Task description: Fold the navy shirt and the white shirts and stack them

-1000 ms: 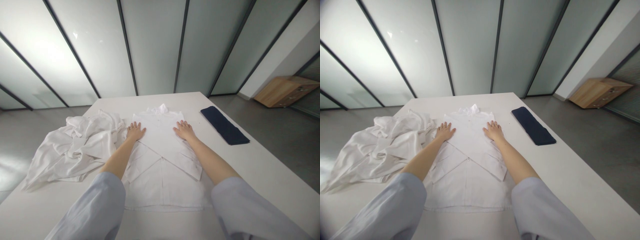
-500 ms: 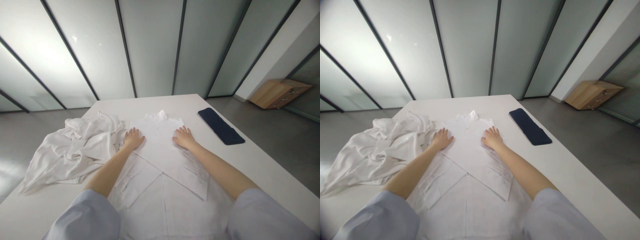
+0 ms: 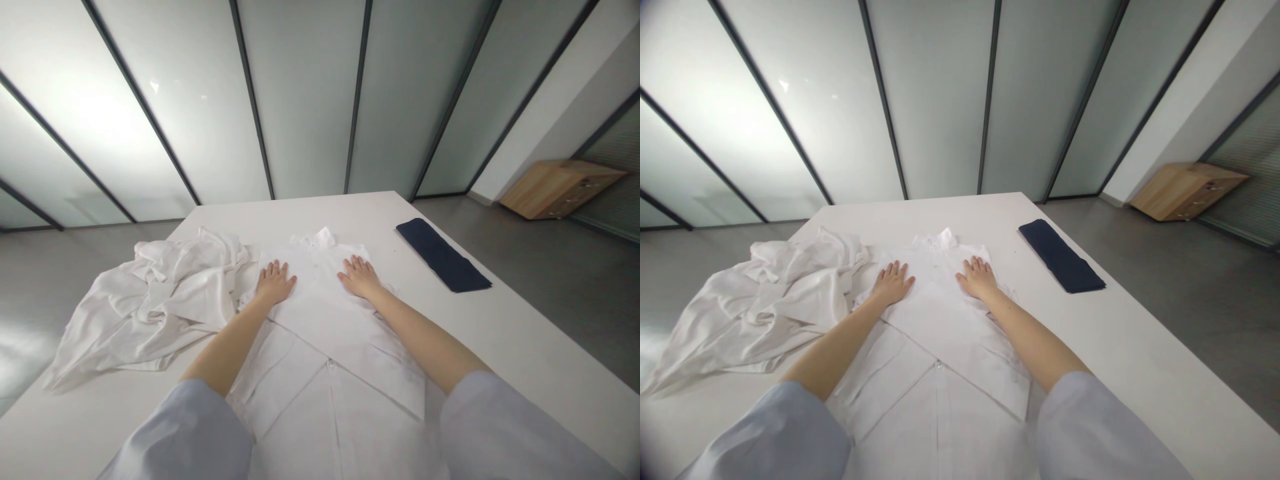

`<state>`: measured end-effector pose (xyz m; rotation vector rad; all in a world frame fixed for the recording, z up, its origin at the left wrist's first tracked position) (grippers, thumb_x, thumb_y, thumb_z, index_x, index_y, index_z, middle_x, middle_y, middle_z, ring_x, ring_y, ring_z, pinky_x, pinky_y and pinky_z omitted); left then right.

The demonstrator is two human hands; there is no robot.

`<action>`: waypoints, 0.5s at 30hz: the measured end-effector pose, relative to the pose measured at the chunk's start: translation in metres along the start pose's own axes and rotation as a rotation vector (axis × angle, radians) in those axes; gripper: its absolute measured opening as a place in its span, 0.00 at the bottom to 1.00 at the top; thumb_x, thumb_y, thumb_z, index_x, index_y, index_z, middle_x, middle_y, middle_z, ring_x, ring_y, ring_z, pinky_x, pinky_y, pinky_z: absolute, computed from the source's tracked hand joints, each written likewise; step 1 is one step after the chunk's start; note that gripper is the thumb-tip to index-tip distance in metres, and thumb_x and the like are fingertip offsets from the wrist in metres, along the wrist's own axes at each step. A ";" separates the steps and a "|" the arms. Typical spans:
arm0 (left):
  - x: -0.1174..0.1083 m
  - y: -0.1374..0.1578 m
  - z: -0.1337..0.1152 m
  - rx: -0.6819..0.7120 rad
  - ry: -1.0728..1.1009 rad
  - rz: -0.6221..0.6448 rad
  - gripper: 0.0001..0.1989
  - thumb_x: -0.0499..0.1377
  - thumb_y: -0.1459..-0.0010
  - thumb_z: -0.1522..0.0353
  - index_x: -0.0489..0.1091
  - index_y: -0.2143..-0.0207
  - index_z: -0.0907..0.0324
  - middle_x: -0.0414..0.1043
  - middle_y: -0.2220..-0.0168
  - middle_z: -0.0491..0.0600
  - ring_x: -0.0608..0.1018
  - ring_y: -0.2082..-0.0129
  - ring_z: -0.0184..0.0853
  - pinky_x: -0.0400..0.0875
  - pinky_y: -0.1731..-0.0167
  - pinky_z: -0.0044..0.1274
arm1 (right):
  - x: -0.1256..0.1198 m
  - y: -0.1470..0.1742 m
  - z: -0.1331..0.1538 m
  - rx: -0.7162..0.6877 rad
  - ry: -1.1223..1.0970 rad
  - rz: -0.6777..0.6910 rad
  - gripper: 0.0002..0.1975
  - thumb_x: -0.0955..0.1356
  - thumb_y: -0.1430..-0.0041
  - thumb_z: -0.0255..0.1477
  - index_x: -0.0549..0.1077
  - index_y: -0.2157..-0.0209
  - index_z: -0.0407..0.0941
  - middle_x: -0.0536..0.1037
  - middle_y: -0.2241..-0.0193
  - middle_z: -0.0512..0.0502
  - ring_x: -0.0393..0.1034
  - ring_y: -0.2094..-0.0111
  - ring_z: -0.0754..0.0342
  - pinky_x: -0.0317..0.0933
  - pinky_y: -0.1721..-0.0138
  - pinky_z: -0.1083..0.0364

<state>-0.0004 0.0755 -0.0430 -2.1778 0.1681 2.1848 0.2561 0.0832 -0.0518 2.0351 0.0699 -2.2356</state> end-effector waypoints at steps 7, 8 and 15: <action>-0.019 0.019 -0.004 0.076 0.007 0.014 0.30 0.51 0.40 0.52 0.65 0.42 0.59 0.66 0.41 0.62 0.69 0.43 0.50 0.63 0.47 0.37 | -0.014 0.018 0.003 -0.089 0.020 0.008 0.28 0.60 0.36 0.41 0.65 0.41 0.40 0.62 0.38 0.31 0.54 0.36 0.40 0.47 0.38 0.46; -0.026 0.012 -0.004 0.090 0.048 0.011 0.27 0.52 0.41 0.54 0.68 0.45 0.58 0.70 0.45 0.60 0.72 0.46 0.48 0.65 0.48 0.35 | -0.022 0.013 0.004 -0.090 -0.004 -0.007 0.25 0.61 0.37 0.39 0.67 0.42 0.41 0.66 0.40 0.33 0.58 0.39 0.41 0.50 0.40 0.47; -0.041 -0.070 0.014 -0.127 0.392 -0.071 0.21 0.53 0.41 0.64 0.70 0.46 0.58 0.78 0.56 0.55 0.77 0.52 0.41 0.68 0.53 0.27 | -0.050 -0.059 0.005 0.114 -0.325 -0.055 0.22 0.62 0.39 0.32 0.69 0.45 0.42 0.79 0.56 0.39 0.73 0.54 0.48 0.63 0.55 0.55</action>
Point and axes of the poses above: each hand's wrist, its own y-axis away from the middle knuckle, its own x-axis out of the palm, z = x × y, the point moved 7 cm from there along -y, towards the middle knuckle
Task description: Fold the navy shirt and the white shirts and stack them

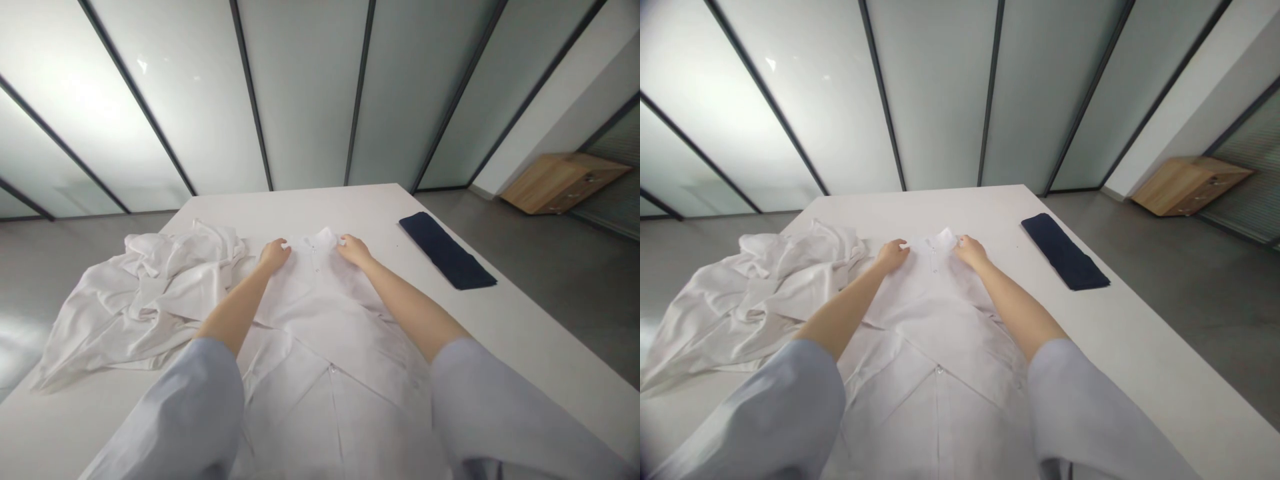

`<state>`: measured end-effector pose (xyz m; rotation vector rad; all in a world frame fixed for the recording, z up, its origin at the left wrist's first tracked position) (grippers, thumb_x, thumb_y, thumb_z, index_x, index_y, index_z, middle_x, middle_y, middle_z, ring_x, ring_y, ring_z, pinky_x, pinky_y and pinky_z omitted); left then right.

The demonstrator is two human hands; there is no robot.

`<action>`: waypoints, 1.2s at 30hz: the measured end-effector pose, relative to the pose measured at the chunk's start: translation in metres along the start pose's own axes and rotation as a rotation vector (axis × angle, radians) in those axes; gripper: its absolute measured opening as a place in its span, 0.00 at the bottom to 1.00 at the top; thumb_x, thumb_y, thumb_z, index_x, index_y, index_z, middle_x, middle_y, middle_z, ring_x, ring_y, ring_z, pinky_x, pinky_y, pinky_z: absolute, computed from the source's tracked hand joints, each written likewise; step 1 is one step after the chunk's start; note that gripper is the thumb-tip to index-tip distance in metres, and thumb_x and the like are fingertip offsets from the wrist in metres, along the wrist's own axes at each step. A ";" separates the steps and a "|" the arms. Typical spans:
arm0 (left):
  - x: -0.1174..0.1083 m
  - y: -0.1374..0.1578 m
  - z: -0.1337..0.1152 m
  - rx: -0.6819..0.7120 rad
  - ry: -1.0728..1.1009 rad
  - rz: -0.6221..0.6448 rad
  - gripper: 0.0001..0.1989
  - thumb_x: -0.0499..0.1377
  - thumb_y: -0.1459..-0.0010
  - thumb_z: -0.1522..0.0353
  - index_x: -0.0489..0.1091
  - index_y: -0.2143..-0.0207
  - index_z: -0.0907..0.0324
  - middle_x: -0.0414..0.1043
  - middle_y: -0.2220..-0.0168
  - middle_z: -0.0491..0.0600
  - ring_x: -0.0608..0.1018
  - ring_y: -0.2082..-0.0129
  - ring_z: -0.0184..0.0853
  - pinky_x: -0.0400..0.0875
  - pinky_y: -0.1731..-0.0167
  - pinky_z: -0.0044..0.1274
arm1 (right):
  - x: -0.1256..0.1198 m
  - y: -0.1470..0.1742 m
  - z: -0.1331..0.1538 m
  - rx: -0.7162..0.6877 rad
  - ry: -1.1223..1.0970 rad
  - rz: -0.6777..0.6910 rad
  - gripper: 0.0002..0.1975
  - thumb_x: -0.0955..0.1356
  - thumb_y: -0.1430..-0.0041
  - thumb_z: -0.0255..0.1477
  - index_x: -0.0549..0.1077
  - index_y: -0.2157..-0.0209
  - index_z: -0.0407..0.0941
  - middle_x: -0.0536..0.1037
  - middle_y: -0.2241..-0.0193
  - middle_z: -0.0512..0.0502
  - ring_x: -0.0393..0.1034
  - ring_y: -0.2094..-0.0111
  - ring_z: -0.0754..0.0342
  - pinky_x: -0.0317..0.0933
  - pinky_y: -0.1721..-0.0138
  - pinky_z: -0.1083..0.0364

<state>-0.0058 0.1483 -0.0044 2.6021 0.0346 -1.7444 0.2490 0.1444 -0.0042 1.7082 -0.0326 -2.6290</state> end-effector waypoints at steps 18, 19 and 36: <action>0.019 -0.038 0.002 -0.044 0.817 -0.049 0.10 0.54 0.47 0.71 0.71 0.63 0.60 0.77 0.68 0.48 0.77 0.69 0.31 0.71 0.68 0.21 | 0.008 -0.037 -0.018 0.010 -0.522 -0.126 0.16 0.60 0.41 0.26 0.77 0.60 0.41 0.81 0.61 0.44 0.74 0.60 0.54 0.63 0.61 0.60; 0.017 -0.038 0.004 -0.053 0.826 -0.076 0.09 0.53 0.47 0.70 0.72 0.66 0.60 0.77 0.69 0.48 0.77 0.68 0.31 0.70 0.68 0.21 | 0.007 -0.039 -0.021 0.023 -0.543 -0.138 0.18 0.58 0.41 0.26 0.78 0.60 0.41 0.81 0.61 0.44 0.74 0.59 0.54 0.64 0.60 0.60; 0.022 -0.029 -0.011 -0.171 0.517 -0.092 0.27 0.64 0.51 0.69 0.66 0.46 0.57 0.74 0.68 0.48 0.77 0.60 0.39 0.69 0.59 0.28 | 0.022 -0.039 -0.013 0.087 -0.421 -0.094 0.20 0.68 0.47 0.30 0.73 0.51 0.45 0.80 0.62 0.46 0.74 0.60 0.51 0.64 0.55 0.55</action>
Point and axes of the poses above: each hand's wrist, its own y-axis away from the middle knuckle, its own x-axis out of the palm, z = x × y, the point moved 7 cm from there along -y, towards the middle knuckle
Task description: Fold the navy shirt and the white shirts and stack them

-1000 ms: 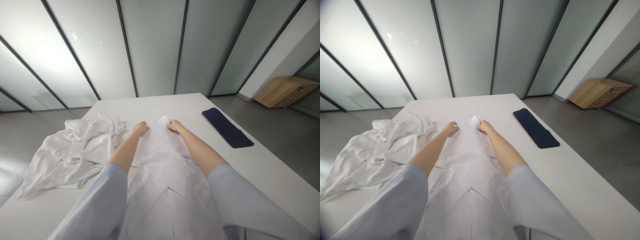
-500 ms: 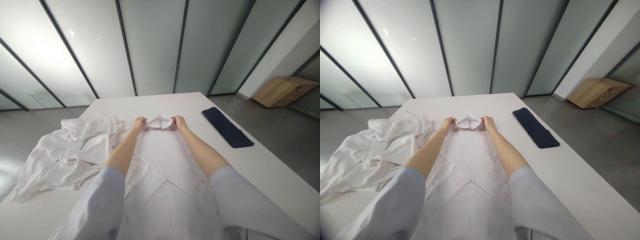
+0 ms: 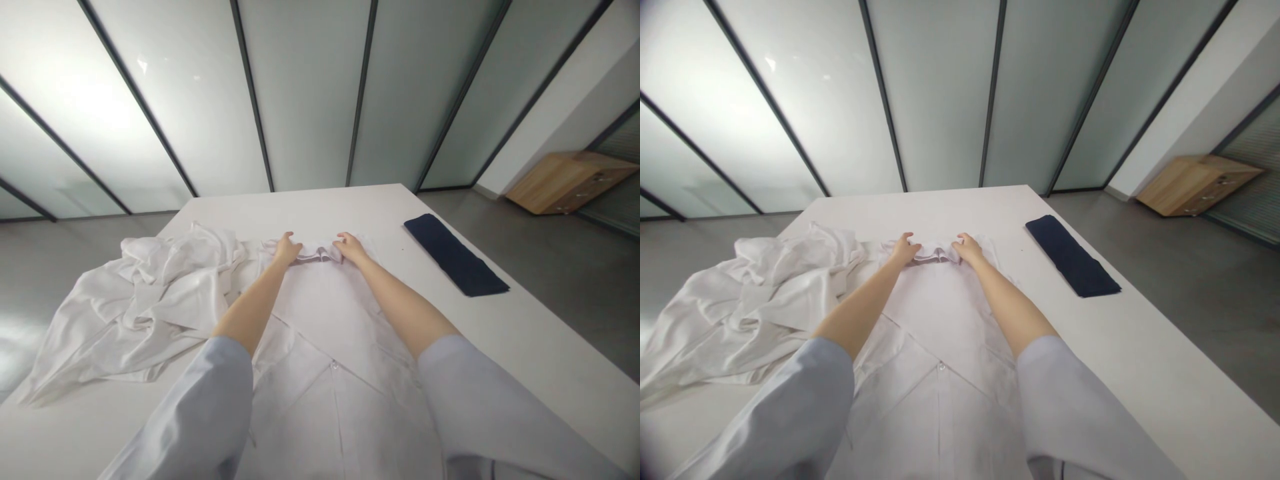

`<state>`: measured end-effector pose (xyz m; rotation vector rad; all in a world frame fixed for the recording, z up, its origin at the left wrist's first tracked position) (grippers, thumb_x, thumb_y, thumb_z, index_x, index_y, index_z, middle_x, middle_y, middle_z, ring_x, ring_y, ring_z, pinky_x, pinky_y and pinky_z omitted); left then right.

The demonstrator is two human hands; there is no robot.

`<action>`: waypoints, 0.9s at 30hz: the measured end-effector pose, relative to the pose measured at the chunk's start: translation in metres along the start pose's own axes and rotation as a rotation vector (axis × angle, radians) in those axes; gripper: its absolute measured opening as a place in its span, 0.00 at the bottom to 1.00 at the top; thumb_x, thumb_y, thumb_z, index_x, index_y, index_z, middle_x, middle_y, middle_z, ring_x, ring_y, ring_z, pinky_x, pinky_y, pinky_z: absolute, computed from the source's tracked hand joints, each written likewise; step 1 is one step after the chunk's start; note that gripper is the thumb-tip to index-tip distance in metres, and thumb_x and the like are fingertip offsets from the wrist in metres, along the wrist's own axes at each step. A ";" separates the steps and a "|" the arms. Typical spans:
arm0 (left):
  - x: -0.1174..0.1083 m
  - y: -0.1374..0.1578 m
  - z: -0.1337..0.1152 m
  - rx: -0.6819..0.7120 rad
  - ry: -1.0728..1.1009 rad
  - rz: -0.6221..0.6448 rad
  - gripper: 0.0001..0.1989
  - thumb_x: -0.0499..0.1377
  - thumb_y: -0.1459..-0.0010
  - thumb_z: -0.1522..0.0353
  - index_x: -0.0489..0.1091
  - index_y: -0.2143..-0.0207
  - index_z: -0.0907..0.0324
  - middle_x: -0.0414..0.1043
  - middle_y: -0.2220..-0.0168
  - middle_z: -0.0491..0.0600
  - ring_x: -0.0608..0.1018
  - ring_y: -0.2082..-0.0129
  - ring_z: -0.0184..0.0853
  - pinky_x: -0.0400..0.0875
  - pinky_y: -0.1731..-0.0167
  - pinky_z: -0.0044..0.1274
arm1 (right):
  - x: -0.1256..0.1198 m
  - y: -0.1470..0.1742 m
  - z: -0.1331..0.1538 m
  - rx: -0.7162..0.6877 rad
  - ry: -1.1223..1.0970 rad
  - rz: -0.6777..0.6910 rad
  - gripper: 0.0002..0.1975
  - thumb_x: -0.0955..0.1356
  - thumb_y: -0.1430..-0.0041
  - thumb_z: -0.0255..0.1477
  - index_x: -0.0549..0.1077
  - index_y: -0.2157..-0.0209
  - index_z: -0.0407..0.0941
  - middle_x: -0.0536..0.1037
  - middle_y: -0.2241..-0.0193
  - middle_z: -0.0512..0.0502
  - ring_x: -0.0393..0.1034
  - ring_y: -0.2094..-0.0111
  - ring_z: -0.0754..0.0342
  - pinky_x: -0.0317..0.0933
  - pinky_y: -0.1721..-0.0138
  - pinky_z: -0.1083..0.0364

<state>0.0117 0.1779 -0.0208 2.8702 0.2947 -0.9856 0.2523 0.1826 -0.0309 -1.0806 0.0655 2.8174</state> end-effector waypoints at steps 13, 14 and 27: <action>-0.011 0.014 0.005 -0.026 0.183 -0.018 0.17 0.62 0.53 0.75 0.72 0.58 0.58 0.71 0.55 0.54 0.71 0.49 0.43 0.68 0.48 0.34 | -0.003 0.003 -0.004 0.083 -0.135 0.008 0.16 0.67 0.52 0.20 0.76 0.59 0.41 0.77 0.60 0.39 0.71 0.56 0.47 0.64 0.53 0.51; -0.015 0.019 -0.001 0.070 0.045 -0.061 0.18 0.61 0.52 0.74 0.72 0.56 0.58 0.69 0.51 0.55 0.69 0.45 0.44 0.64 0.45 0.35 | -0.006 0.005 -0.002 0.024 -0.053 -0.028 0.16 0.67 0.51 0.21 0.76 0.58 0.42 0.76 0.57 0.38 0.70 0.53 0.46 0.62 0.50 0.51; 0.042 0.053 -0.002 0.526 -0.835 0.295 0.34 0.36 0.35 0.49 0.49 0.32 0.52 0.43 0.30 0.53 0.47 0.31 0.48 0.45 0.37 0.44 | 0.036 0.056 0.021 -0.459 0.659 0.219 0.28 0.54 0.32 0.44 0.59 0.36 0.48 0.54 0.33 0.42 0.45 0.33 0.43 0.44 0.36 0.43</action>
Point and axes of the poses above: each hand's wrist, its own y-axis away from the middle knuckle, its own x-axis out of the palm, z = x × y, the point moved 7 cm from there along -y, towards the middle knuckle
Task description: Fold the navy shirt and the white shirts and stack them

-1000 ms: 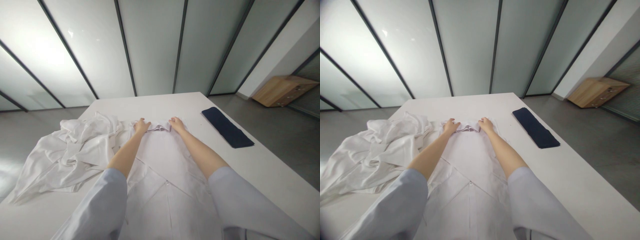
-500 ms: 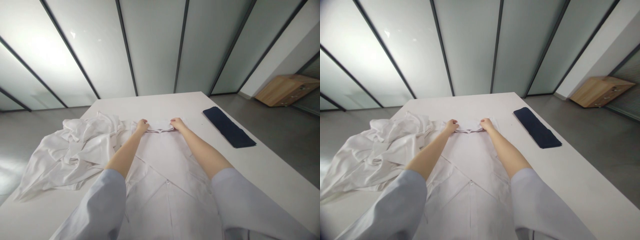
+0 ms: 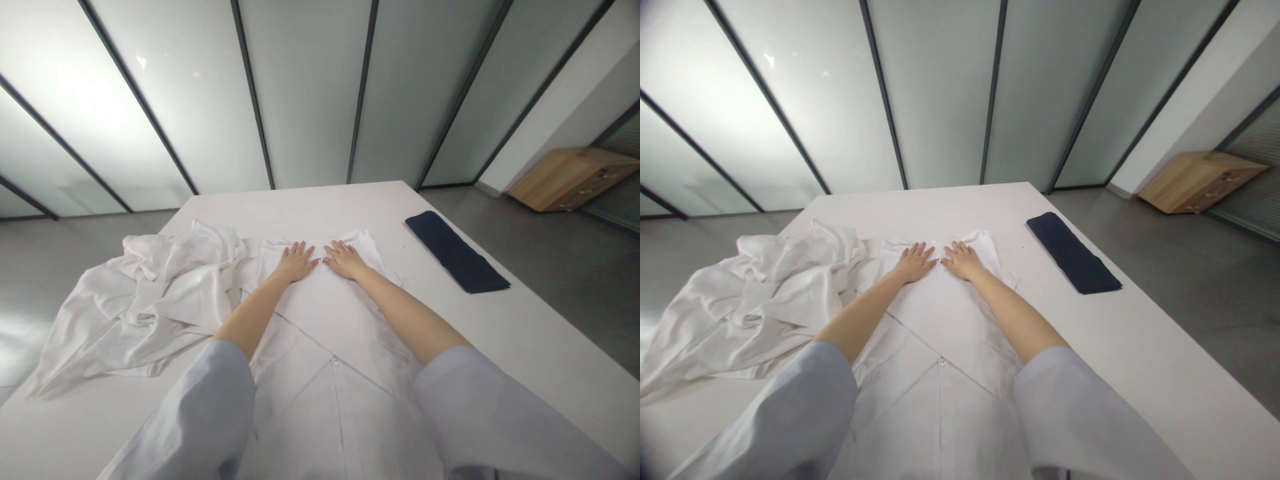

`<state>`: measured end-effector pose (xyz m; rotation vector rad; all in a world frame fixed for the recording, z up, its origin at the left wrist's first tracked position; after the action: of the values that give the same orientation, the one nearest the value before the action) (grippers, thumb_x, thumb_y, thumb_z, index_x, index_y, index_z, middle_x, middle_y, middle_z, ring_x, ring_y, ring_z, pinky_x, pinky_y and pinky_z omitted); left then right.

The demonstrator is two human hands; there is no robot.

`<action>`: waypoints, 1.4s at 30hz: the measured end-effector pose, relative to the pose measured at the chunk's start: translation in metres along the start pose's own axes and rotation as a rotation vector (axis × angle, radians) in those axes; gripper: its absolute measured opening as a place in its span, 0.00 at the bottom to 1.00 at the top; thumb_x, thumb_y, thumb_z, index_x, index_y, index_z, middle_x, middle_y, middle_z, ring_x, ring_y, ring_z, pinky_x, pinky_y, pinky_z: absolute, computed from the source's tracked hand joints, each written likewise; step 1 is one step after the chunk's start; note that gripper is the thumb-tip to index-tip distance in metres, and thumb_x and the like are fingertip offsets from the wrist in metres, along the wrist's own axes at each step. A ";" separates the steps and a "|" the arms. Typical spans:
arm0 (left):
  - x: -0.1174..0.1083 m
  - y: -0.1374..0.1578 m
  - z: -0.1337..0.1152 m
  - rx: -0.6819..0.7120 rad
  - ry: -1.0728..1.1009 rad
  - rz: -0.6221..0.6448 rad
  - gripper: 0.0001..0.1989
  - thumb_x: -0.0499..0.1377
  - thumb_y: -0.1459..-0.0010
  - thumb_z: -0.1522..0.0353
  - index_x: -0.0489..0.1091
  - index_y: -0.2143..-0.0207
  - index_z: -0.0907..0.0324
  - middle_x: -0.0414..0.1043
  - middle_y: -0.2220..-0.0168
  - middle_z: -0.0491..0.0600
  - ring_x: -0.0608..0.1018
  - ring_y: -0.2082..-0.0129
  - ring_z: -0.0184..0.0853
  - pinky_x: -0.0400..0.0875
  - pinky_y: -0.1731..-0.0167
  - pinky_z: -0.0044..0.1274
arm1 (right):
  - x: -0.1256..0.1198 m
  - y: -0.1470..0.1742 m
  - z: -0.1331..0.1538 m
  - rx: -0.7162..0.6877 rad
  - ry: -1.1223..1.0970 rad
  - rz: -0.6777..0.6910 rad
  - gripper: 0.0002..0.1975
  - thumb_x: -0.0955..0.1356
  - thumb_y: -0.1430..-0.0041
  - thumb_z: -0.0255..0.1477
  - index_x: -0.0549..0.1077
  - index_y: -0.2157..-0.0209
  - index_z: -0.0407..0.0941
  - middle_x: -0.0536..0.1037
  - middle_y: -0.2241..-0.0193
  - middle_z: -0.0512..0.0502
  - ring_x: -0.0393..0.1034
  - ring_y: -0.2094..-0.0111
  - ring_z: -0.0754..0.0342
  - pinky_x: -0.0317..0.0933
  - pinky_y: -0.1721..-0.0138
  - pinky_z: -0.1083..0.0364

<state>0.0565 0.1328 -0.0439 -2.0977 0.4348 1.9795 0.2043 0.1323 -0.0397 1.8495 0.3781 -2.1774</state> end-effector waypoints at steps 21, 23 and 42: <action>0.002 0.115 -0.002 -0.271 -0.028 0.002 0.39 0.43 0.38 0.47 0.52 0.33 0.62 0.44 0.32 0.65 0.49 0.33 0.59 0.42 0.39 0.51 | 0.009 0.128 -0.028 0.177 0.053 0.058 0.37 0.52 0.37 0.55 0.57 0.34 0.48 0.53 0.33 0.36 0.44 0.33 0.36 0.40 0.37 0.36; 0.004 0.108 -0.001 -0.277 -0.026 0.000 0.40 0.42 0.38 0.47 0.50 0.33 0.63 0.42 0.31 0.65 0.47 0.33 0.59 0.42 0.39 0.51 | 0.014 0.129 -0.023 0.205 0.052 0.066 0.40 0.51 0.38 0.56 0.53 0.33 0.46 0.49 0.32 0.33 0.41 0.33 0.34 0.37 0.37 0.35; -0.036 0.052 -0.004 -0.228 0.014 -0.112 0.22 0.49 0.38 0.56 0.66 0.48 0.60 0.67 0.47 0.61 0.67 0.45 0.49 0.61 0.47 0.38 | -0.029 0.049 -0.019 0.148 0.096 -0.109 0.29 0.61 0.36 0.43 0.64 0.40 0.40 0.61 0.38 0.30 0.51 0.36 0.39 0.43 0.38 0.41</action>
<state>0.0395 0.0853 -0.0059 -2.2151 0.0937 2.0336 0.2442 0.0938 -0.0154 2.0639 0.3526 -2.2482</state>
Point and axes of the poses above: each hand's wrist, its own y-axis away from the middle knuckle, its own x-axis out of the palm, z = x × y, the point moved 7 cm from there along -y, towards the middle knuckle
